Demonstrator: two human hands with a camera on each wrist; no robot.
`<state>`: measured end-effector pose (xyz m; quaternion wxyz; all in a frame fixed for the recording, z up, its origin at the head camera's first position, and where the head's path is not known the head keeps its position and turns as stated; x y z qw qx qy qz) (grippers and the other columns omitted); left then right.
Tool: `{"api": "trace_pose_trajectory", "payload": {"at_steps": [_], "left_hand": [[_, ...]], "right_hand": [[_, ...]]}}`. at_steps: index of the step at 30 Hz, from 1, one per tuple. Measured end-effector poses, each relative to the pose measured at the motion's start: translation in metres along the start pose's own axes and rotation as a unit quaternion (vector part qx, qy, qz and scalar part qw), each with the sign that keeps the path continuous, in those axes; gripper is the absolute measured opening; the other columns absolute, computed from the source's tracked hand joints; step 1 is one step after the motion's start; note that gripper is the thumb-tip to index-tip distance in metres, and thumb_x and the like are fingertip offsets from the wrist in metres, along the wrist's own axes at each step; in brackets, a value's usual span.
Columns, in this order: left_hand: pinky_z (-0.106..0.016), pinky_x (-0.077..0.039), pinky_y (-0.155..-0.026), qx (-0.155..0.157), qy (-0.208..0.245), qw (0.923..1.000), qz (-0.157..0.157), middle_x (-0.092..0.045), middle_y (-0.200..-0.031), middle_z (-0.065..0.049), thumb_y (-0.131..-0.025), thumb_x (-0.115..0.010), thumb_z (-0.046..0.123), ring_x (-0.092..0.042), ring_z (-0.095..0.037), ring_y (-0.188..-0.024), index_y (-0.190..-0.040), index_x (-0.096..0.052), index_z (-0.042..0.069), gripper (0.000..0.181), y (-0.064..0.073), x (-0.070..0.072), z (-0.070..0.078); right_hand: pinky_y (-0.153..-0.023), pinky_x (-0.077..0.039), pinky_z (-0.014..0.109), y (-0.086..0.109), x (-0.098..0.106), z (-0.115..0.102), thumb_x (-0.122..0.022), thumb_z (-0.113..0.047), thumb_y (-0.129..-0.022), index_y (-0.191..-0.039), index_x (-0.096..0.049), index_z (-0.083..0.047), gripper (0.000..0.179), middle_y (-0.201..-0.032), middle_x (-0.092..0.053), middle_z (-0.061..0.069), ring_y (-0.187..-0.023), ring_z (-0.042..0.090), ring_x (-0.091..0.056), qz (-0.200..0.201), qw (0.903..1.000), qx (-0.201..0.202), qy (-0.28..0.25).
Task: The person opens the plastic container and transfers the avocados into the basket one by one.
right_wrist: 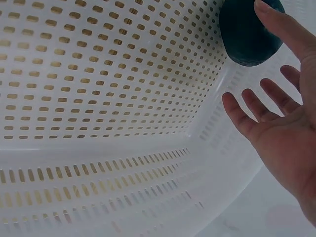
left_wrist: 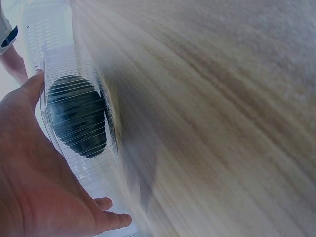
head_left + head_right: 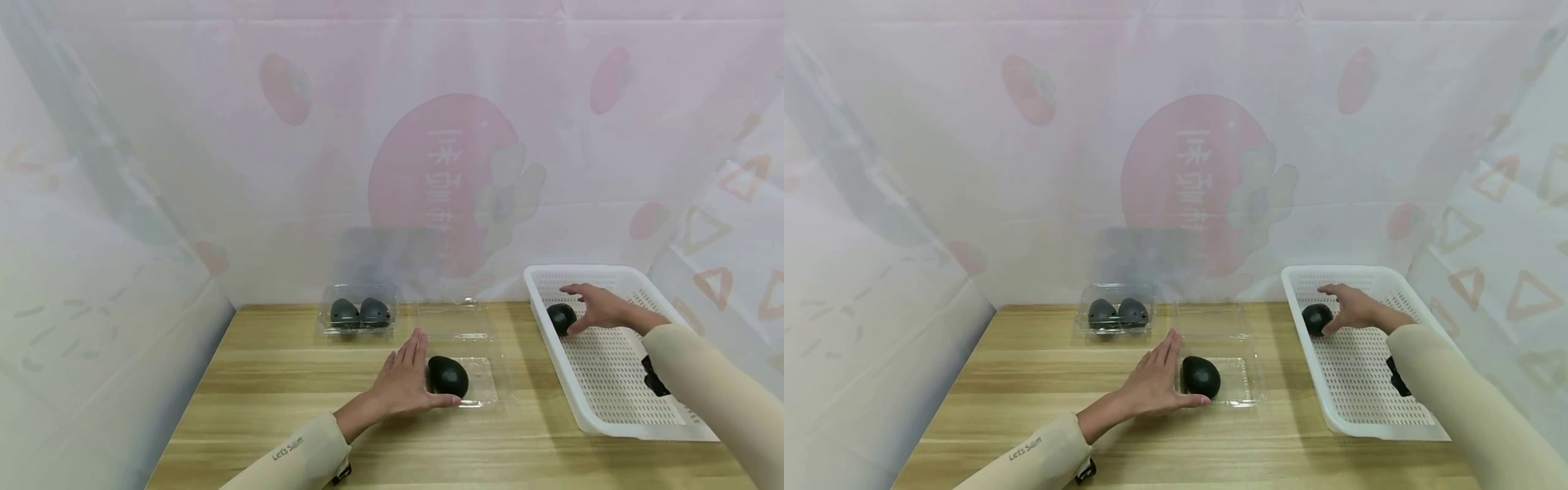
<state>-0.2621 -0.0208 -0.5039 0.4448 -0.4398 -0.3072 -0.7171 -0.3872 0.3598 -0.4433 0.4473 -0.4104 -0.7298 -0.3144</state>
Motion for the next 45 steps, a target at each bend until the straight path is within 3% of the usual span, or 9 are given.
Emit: {"api": "trace_pose_trajectory", "payload": {"at_steps": [15, 20, 27, 34, 45], "left_hand": [[-0.062, -0.028, -0.124, -0.006, 0.0, 1.0, 0.005, -0.006, -0.178, -0.015, -0.08, -0.07, 0.084, -0.024, -0.038, -0.16, -0.171, -0.005, 0.006, 0.137, -0.001, 0.0, -0.003], [-0.062, -0.027, -0.125, -0.003, 0.004, 1.0, 0.003, -0.006, -0.178, -0.014, -0.079, -0.07, 0.084, -0.024, -0.037, -0.16, -0.171, -0.005, 0.006, 0.137, -0.001, 0.002, -0.002], [-0.061, -0.028, -0.125, -0.001, 0.0, 1.0, 0.0, -0.008, -0.178, -0.015, -0.079, -0.07, 0.085, -0.024, -0.036, -0.16, -0.171, -0.006, 0.007, 0.137, -0.001, 0.001, -0.002], [-0.061, -0.028, -0.124, 0.0, -0.005, 1.0, 0.001, -0.008, -0.178, -0.016, -0.079, -0.07, 0.085, -0.025, -0.036, -0.16, -0.171, -0.005, 0.007, 0.137, -0.002, 0.001, -0.003], [-0.062, -0.029, -0.124, 0.0, -0.001, 1.0, 0.0, -0.008, -0.178, -0.015, -0.079, -0.07, 0.085, -0.025, -0.037, -0.16, -0.171, -0.006, 0.006, 0.137, -0.002, 0.0, -0.003]], "right_hand": [[-0.1, -0.048, 0.071, 0.002, 0.022, -0.022, -0.09, -0.014, -0.084, -0.152, -0.043, 0.013, 0.088, -0.15, -0.045, 0.04, -0.132, 0.062, -0.049, 0.056, 0.9983, 0.012, -0.008], [-0.096, -0.052, 0.068, 0.002, 0.027, -0.03, -0.088, -0.013, -0.087, -0.153, -0.042, 0.012, 0.085, -0.152, -0.044, 0.038, -0.135, 0.061, -0.047, 0.064, 0.9976, 0.019, -0.017], [-0.098, -0.051, 0.069, 0.006, 0.028, -0.043, -0.085, -0.017, -0.091, -0.154, -0.044, 0.01, 0.08, -0.153, -0.044, 0.037, -0.136, 0.059, -0.047, 0.076, 0.9963, 0.025, -0.03], [-0.102, -0.047, 0.071, 0.006, 0.03, -0.067, -0.084, -0.017, -0.093, -0.152, -0.048, 0.008, 0.074, -0.152, -0.049, 0.033, -0.136, 0.056, -0.049, 0.095, 0.993, 0.055, -0.043], [-0.103, -0.047, 0.071, 0.006, 0.02, -0.091, -0.085, -0.015, -0.091, -0.15, -0.049, 0.009, 0.073, -0.152, -0.049, 0.032, -0.137, 0.055, -0.049, 0.084, 0.9908, 0.094, -0.05]]}}
Point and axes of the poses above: each hand's wrist, its own y-axis away from the middle knuckle, its own x-axis out of the back of the hand, z = x × y, the point moved 7 cm from there along -y, towards the middle knuckle
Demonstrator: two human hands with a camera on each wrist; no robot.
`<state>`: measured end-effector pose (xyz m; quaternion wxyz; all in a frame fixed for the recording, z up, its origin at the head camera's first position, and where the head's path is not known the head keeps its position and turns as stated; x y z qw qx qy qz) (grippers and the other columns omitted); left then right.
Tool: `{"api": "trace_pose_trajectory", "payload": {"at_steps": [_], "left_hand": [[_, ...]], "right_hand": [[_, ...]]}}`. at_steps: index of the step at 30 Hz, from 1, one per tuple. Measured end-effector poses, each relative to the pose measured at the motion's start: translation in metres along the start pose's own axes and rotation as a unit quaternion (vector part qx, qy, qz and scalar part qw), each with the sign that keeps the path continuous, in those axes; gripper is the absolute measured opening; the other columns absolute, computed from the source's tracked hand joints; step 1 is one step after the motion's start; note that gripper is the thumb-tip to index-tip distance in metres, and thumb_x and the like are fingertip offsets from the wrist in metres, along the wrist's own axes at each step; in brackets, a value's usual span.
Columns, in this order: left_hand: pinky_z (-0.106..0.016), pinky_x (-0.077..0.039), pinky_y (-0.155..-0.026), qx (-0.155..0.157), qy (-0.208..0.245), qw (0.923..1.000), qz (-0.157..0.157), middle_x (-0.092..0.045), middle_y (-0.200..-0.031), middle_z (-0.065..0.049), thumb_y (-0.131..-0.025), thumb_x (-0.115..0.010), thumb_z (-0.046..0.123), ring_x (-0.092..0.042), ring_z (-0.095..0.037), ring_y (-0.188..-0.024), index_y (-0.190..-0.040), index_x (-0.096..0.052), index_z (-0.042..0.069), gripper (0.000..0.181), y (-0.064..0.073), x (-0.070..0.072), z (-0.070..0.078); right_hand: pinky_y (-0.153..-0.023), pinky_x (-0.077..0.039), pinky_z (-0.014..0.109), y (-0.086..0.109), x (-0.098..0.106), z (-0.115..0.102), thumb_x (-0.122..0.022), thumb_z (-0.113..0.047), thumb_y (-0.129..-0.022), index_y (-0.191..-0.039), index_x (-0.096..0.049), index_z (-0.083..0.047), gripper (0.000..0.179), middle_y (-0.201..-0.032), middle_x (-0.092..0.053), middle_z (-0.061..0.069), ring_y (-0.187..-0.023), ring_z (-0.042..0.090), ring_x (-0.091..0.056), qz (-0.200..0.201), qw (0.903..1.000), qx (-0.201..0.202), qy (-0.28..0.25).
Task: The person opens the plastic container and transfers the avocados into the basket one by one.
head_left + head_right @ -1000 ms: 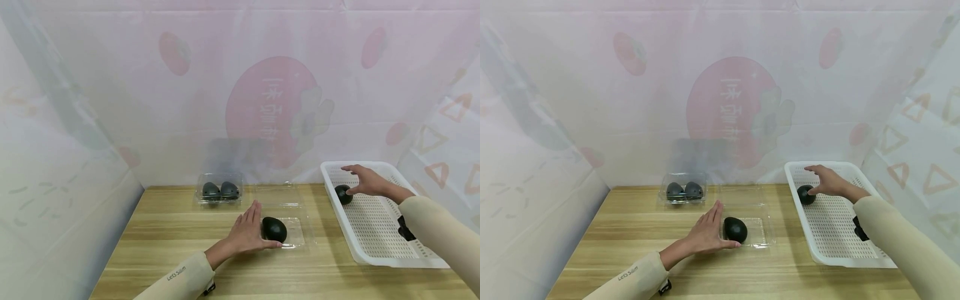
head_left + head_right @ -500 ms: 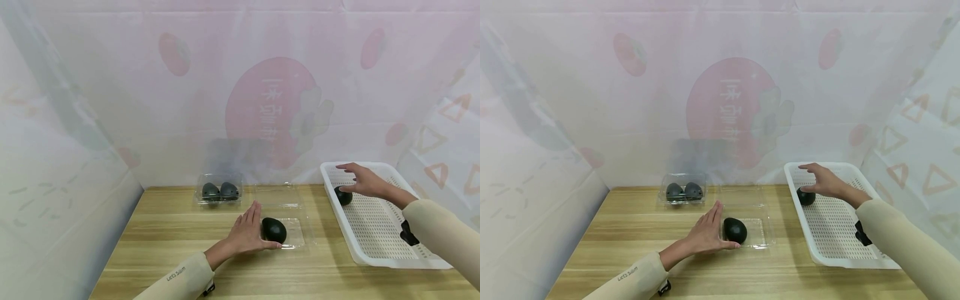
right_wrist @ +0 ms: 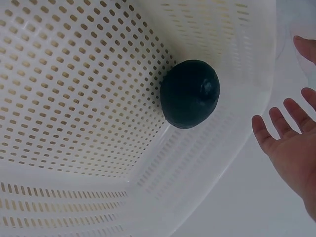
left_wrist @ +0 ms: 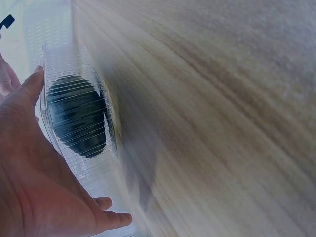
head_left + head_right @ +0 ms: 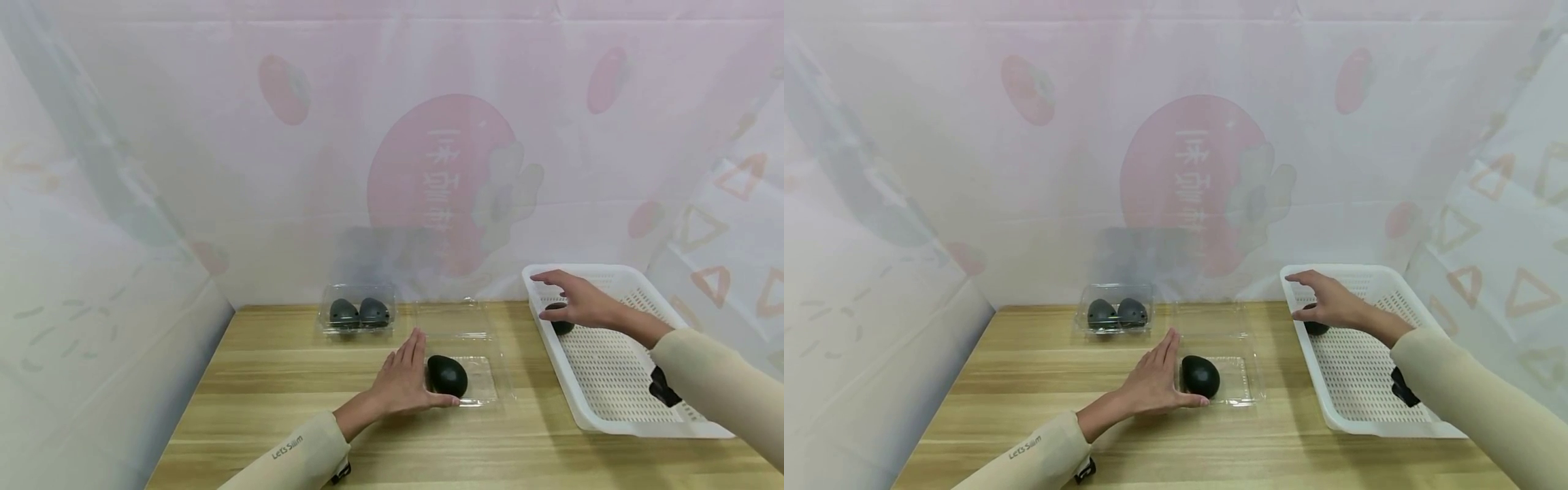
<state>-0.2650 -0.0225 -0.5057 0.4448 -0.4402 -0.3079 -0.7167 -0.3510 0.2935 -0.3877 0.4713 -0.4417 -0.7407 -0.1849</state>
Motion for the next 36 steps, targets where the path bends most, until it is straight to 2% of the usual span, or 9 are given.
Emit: {"api": "trace_pose_trajectory", "payload": {"at_steps": [6, 15, 24, 36], "left_hand": [[-0.061, -0.029, -0.124, 0.001, 0.007, 1.0, 0.003, -0.007, -0.178, -0.015, -0.078, -0.071, 0.084, -0.025, -0.037, -0.16, -0.171, -0.005, 0.007, 0.138, -0.001, 0.0, -0.001], [-0.061, -0.027, -0.125, 0.003, 0.009, 1.0, -0.003, -0.005, -0.178, -0.014, -0.078, -0.071, 0.085, -0.024, -0.036, -0.16, -0.171, -0.003, 0.008, 0.139, -0.001, -0.001, -0.002], [-0.061, -0.028, -0.125, 0.004, 0.008, 1.0, -0.003, -0.006, -0.178, -0.015, -0.078, -0.072, 0.084, -0.024, -0.036, -0.16, -0.171, -0.004, 0.007, 0.138, -0.001, -0.001, -0.003], [-0.06, -0.028, -0.125, 0.007, 0.012, 0.9999, -0.004, -0.006, -0.178, -0.015, -0.078, -0.073, 0.084, -0.024, -0.038, -0.16, -0.171, -0.004, 0.007, 0.139, -0.001, 0.001, -0.003]], "right_hand": [[-0.105, -0.047, 0.069, -0.003, -0.009, -0.006, -0.085, -0.014, -0.091, -0.152, -0.049, 0.007, 0.074, -0.154, -0.049, 0.031, -0.138, 0.053, -0.049, -0.007, 0.9999, 0.009, 0.007], [-0.1, -0.051, 0.067, -0.006, -0.017, -0.027, -0.088, -0.014, -0.087, -0.147, -0.054, 0.006, 0.072, -0.146, -0.057, 0.026, -0.131, 0.05, -0.056, 0.001, 0.9982, 0.059, 0.016], [-0.101, -0.05, 0.066, -0.008, -0.028, -0.039, -0.088, -0.009, -0.085, -0.148, -0.054, 0.005, 0.073, -0.147, -0.059, 0.023, -0.134, 0.048, -0.055, -0.013, 0.9976, 0.068, 0.002], [-0.105, -0.049, 0.065, -0.01, -0.047, -0.06, -0.09, -0.015, -0.085, -0.15, -0.053, 0.003, 0.077, -0.149, -0.059, 0.021, -0.134, 0.046, -0.057, -0.05, 0.9962, 0.071, -0.013]]}}
Point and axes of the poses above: each hand's wrist, its own y-axis away from the middle knuckle, its own x-axis out of the back of the hand, z = x × y, the point moved 7 cm from there along -y, towards the middle knuckle
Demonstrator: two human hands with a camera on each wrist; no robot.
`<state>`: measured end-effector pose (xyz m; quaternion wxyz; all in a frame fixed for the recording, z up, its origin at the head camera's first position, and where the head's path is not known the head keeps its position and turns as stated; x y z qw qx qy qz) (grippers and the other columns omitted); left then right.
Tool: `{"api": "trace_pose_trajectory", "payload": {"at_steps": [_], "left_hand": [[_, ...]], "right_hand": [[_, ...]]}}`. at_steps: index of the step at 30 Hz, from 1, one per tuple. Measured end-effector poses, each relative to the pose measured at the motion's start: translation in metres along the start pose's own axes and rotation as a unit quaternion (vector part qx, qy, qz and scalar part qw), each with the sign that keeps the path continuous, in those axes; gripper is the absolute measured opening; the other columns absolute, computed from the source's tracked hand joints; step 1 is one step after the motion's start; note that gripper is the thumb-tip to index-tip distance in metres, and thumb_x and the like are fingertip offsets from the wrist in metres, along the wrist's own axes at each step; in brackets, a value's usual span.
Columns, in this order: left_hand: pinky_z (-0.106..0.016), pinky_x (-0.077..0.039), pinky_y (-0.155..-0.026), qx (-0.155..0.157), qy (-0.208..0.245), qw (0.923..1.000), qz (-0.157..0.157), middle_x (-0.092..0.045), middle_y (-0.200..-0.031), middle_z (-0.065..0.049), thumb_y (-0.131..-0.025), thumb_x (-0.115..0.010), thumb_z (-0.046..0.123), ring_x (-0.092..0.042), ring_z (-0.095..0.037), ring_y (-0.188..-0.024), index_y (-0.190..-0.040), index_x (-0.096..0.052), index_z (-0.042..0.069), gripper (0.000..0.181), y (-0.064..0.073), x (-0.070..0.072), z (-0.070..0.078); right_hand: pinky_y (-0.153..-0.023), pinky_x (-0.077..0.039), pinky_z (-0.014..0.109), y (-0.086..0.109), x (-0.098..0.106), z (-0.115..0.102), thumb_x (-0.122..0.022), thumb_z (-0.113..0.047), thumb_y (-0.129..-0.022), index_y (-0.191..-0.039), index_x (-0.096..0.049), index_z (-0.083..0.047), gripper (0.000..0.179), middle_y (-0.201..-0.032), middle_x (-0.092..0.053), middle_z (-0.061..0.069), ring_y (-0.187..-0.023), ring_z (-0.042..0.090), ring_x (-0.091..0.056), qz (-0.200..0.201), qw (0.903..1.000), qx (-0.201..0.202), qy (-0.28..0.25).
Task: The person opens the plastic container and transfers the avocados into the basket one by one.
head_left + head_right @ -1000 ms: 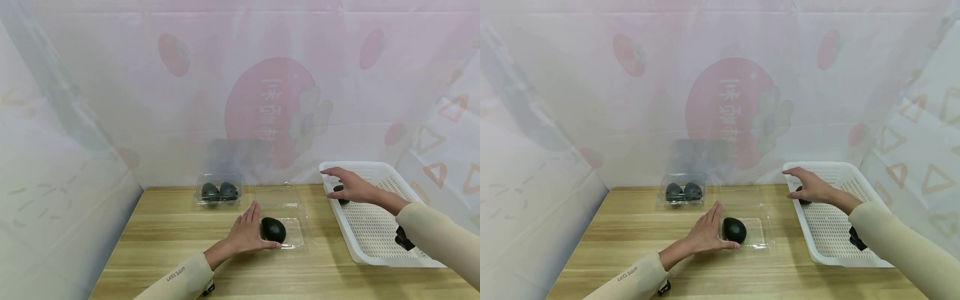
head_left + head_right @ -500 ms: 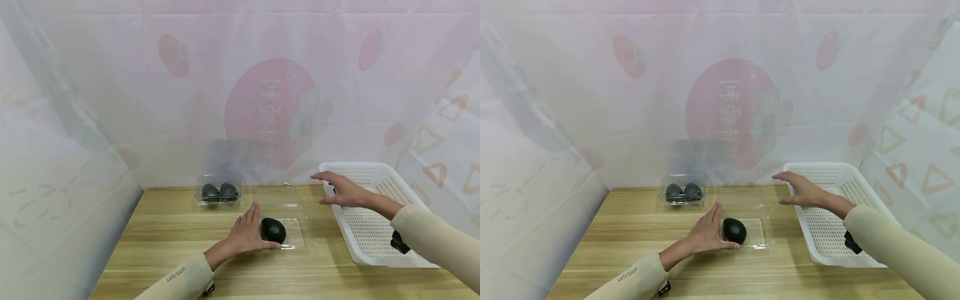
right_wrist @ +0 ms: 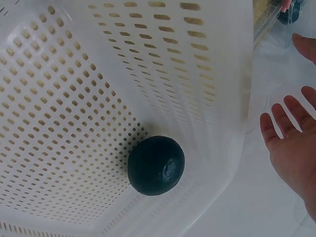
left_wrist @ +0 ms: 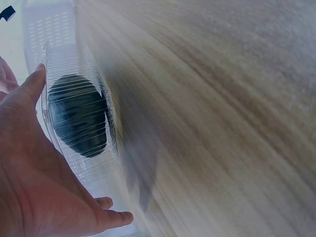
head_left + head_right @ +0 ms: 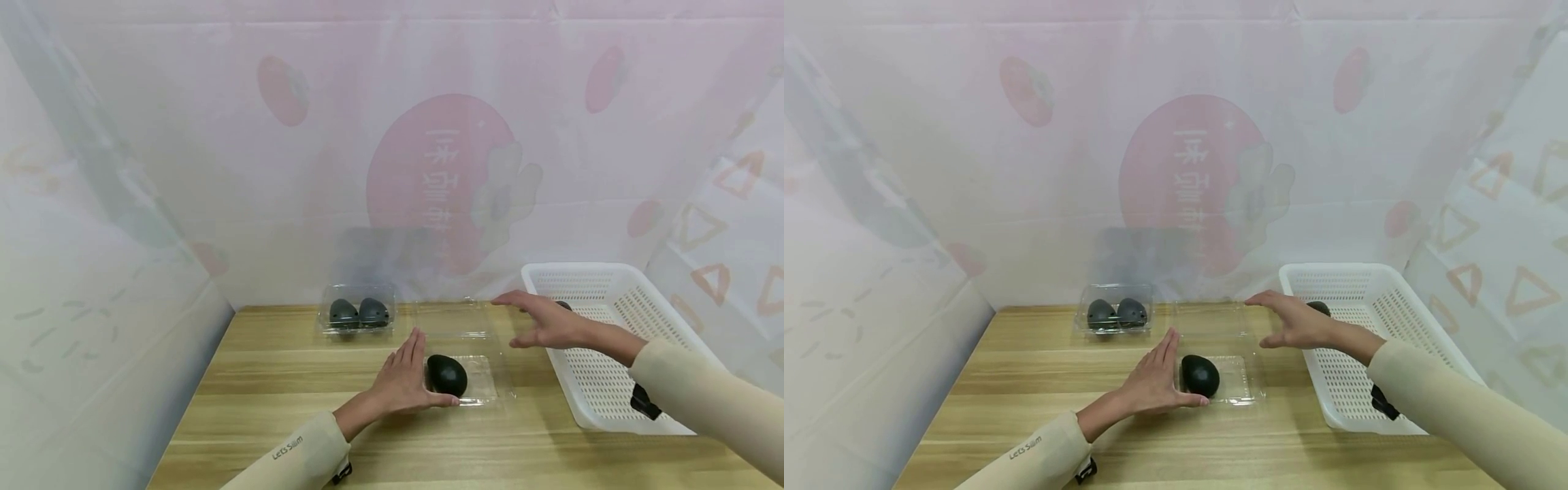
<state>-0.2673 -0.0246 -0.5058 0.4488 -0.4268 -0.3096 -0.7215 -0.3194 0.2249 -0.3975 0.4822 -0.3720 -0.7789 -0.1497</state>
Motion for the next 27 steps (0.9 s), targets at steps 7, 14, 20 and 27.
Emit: {"api": "trace_pose_trajectory", "payload": {"at_steps": [7, 14, 20, 27], "left_hand": [[-0.06, -0.028, -0.125, 0.0, -0.001, 1.0, -0.003, -0.005, -0.178, -0.014, -0.078, -0.073, 0.084, -0.024, -0.038, -0.16, -0.171, -0.004, 0.008, 0.139, 0.0, 0.0, 0.0], [-0.06, -0.028, -0.125, 0.001, -0.003, 1.0, -0.009, -0.004, -0.178, -0.014, -0.079, -0.071, 0.085, -0.022, -0.037, -0.161, -0.171, -0.003, 0.008, 0.139, -0.001, 0.001, -0.001], [-0.061, -0.028, -0.125, 0.0, -0.001, 1.0, -0.01, -0.004, -0.178, -0.014, -0.078, -0.071, 0.085, -0.022, -0.037, -0.161, -0.171, -0.003, 0.009, 0.138, -0.001, 0.0, -0.001], [-0.061, -0.028, -0.124, -0.001, -0.003, 0.9999, -0.009, -0.005, -0.178, -0.015, -0.078, -0.071, 0.085, -0.022, -0.037, -0.161, -0.171, -0.002, 0.008, 0.139, -0.001, 0.001, -0.001]], "right_hand": [[-0.107, -0.048, 0.064, -0.003, -0.012, -0.011, -0.089, -0.016, -0.087, -0.151, -0.053, 0.001, 0.075, -0.152, -0.056, 0.02, -0.138, 0.044, -0.053, -0.029, 0.9995, 0.01, 0.004], [-0.106, -0.048, 0.063, -0.008, -0.025, -0.019, -0.089, -0.016, -0.086, -0.15, -0.054, 0.0, 0.074, -0.151, -0.056, 0.021, -0.139, 0.045, -0.052, -0.045, 0.9983, 0.034, 0.009], [-0.107, -0.048, 0.063, -0.013, -0.031, -0.027, -0.089, -0.017, -0.086, -0.149, -0.055, -0.002, 0.072, -0.15, -0.056, 0.021, -0.139, 0.043, -0.053, -0.051, 0.9972, 0.053, 0.012], [-0.104, -0.051, 0.06, -0.019, -0.041, -0.041, -0.088, -0.018, -0.085, -0.146, -0.058, -0.001, 0.07, -0.147, -0.059, 0.019, -0.133, 0.04, -0.058, -0.063, 0.9935, 0.09, 0.029]]}}
Point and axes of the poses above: each hand's wrist, its own y-axis away from the middle knuckle, its own x-axis out of the back of the hand, z = x × y, the point moved 7 cm from there along -y, towards the middle knuckle
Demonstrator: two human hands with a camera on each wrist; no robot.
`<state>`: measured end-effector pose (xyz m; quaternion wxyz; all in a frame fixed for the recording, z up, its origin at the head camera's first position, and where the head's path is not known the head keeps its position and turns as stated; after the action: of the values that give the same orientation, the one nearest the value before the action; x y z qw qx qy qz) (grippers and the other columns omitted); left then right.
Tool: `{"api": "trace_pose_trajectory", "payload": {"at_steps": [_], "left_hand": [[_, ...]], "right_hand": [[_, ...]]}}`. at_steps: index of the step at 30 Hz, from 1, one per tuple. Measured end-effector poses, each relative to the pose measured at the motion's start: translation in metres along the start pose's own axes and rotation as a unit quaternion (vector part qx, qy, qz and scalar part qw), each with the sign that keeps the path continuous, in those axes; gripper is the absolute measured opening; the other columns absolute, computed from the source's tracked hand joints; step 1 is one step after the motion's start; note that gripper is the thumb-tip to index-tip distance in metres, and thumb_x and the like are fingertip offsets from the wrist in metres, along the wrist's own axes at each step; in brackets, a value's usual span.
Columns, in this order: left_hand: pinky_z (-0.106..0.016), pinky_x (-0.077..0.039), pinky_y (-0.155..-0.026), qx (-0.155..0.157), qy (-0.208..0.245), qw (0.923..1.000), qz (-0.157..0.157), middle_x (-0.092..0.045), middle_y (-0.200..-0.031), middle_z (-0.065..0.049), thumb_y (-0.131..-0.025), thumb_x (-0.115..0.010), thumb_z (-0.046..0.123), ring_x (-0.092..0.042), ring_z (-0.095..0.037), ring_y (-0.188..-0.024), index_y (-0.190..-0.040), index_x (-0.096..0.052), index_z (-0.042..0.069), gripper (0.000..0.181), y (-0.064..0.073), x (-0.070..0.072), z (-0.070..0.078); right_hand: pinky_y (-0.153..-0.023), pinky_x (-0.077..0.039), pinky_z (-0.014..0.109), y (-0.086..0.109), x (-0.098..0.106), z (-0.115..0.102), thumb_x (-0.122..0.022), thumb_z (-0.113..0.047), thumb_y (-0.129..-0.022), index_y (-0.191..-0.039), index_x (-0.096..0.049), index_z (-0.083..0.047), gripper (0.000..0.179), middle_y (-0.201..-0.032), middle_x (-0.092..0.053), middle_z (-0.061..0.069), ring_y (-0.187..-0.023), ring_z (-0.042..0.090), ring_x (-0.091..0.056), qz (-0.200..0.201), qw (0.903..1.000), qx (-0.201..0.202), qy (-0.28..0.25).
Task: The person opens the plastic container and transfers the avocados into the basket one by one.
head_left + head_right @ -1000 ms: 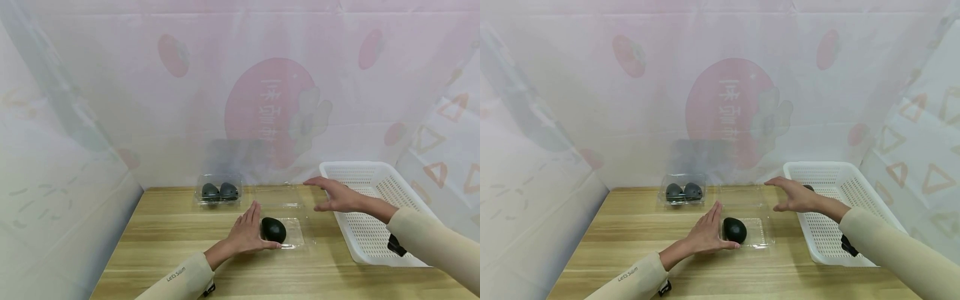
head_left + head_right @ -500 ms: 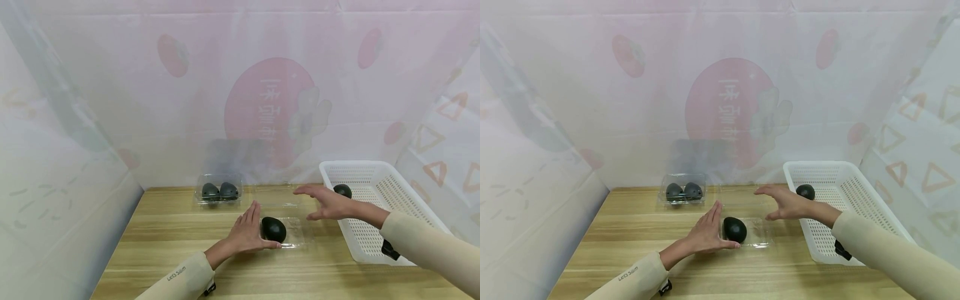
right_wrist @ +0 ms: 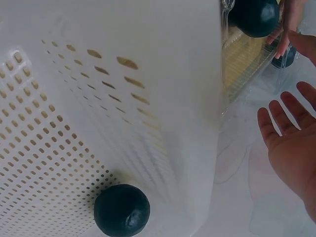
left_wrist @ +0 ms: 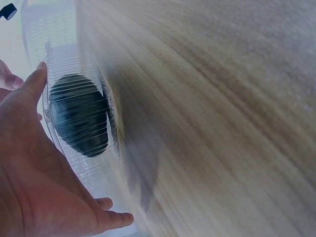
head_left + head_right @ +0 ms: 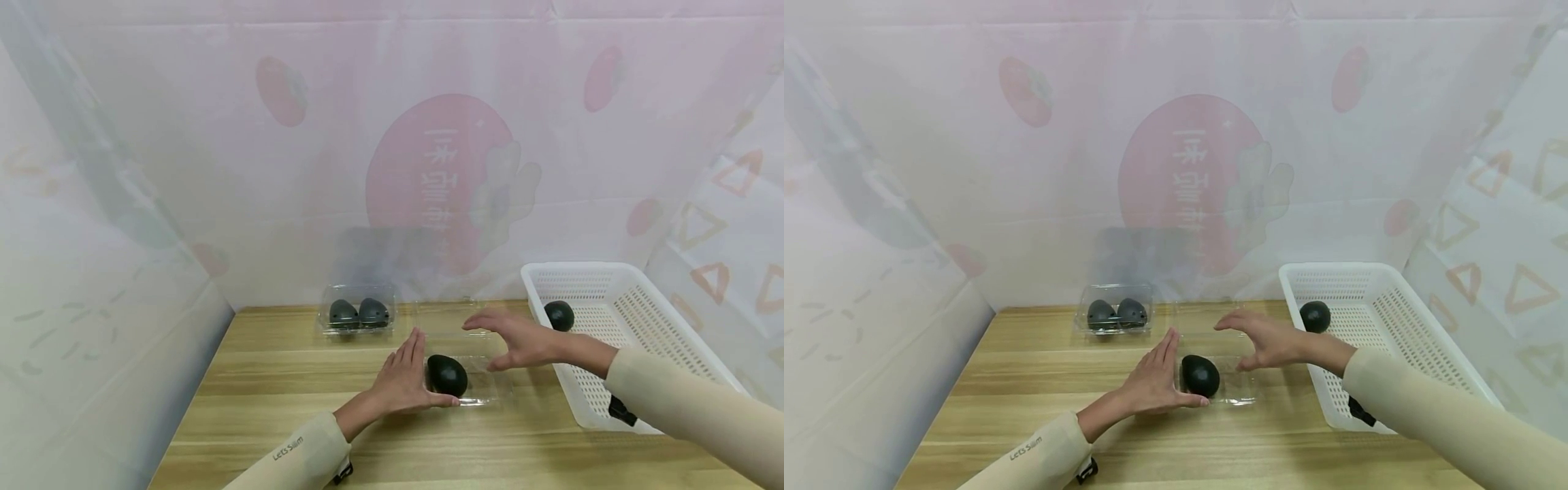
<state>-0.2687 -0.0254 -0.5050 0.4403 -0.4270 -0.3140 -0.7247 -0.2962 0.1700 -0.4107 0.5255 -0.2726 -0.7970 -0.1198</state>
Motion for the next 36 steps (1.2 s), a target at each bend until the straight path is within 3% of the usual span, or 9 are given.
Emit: {"api": "trace_pose_trajectory", "payload": {"at_steps": [7, 15, 22, 28, 36], "left_hand": [[-0.06, -0.029, -0.124, -0.001, -0.005, 1.0, 0.001, -0.005, -0.178, -0.015, -0.078, -0.071, 0.085, -0.023, -0.037, -0.161, -0.171, -0.003, 0.008, 0.139, -0.001, -0.001, 0.0], [-0.063, -0.027, -0.124, -0.005, 0.009, 0.9999, 0.0, -0.004, -0.178, -0.017, -0.078, -0.073, 0.084, -0.021, -0.039, -0.161, -0.171, -0.003, 0.006, 0.14, -0.001, -0.003, -0.002], [-0.065, -0.025, -0.124, -0.016, 0.017, 0.9997, 0.008, -0.001, -0.178, -0.017, -0.076, -0.068, 0.089, -0.019, -0.041, -0.161, -0.171, -0.002, 0.004, 0.143, -0.005, -0.01, -0.007], [-0.066, -0.028, -0.122, -0.024, 0.021, 0.9994, 0.011, -0.004, -0.177, -0.02, -0.076, -0.066, 0.091, -0.022, -0.044, -0.159, -0.17, -0.002, 0.003, 0.144, -0.002, -0.005, -0.003], [-0.063, -0.029, -0.123, -0.013, 0.015, 0.9998, -0.004, -0.004, -0.178, -0.018, -0.08, -0.075, 0.08, -0.02, -0.04, -0.161, -0.171, -0.003, 0.006, 0.138, 0.002, 0.002, 0.002]], "right_hand": [[-0.107, -0.05, 0.058, -0.009, -0.012, -0.011, -0.089, -0.015, -0.084, -0.146, -0.058, -0.001, 0.071, -0.147, -0.059, 0.015, -0.135, 0.038, -0.057, -0.029, 0.9991, 0.019, 0.024], [-0.113, -0.045, 0.057, -0.019, -0.027, -0.015, -0.088, -0.015, -0.086, -0.149, -0.055, -0.001, 0.073, -0.152, -0.055, 0.015, -0.141, 0.036, -0.052, -0.07, 0.9975, 0.003, 0.005], [-0.115, -0.045, 0.054, -0.028, -0.038, -0.019, -0.089, -0.018, -0.086, -0.148, -0.056, -0.001, 0.072, -0.152, -0.055, 0.016, -0.141, 0.034, -0.053, -0.088, 0.9958, 0.01, 0.022], [-0.116, -0.045, 0.053, -0.032, -0.047, -0.02, -0.09, -0.021, -0.086, -0.149, -0.056, -0.003, 0.073, -0.153, -0.054, 0.016, -0.141, 0.033, -0.052, -0.11, 0.9937, 0.007, 0.022], [-0.114, -0.046, 0.051, -0.04, -0.056, -0.022, -0.088, -0.021, -0.088, -0.15, -0.056, -0.001, 0.072, -0.155, -0.052, 0.016, -0.142, 0.033, -0.051, -0.13, 0.991, 0.002, 0.034]]}}
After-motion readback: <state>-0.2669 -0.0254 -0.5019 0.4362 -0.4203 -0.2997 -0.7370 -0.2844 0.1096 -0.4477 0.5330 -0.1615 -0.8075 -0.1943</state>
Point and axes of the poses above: each hand's wrist, its own y-axis away from the middle knuckle, its own x-axis out of the back of the hand, z = x × y, the point moved 7 cm from there along -y, towards the middle knuckle
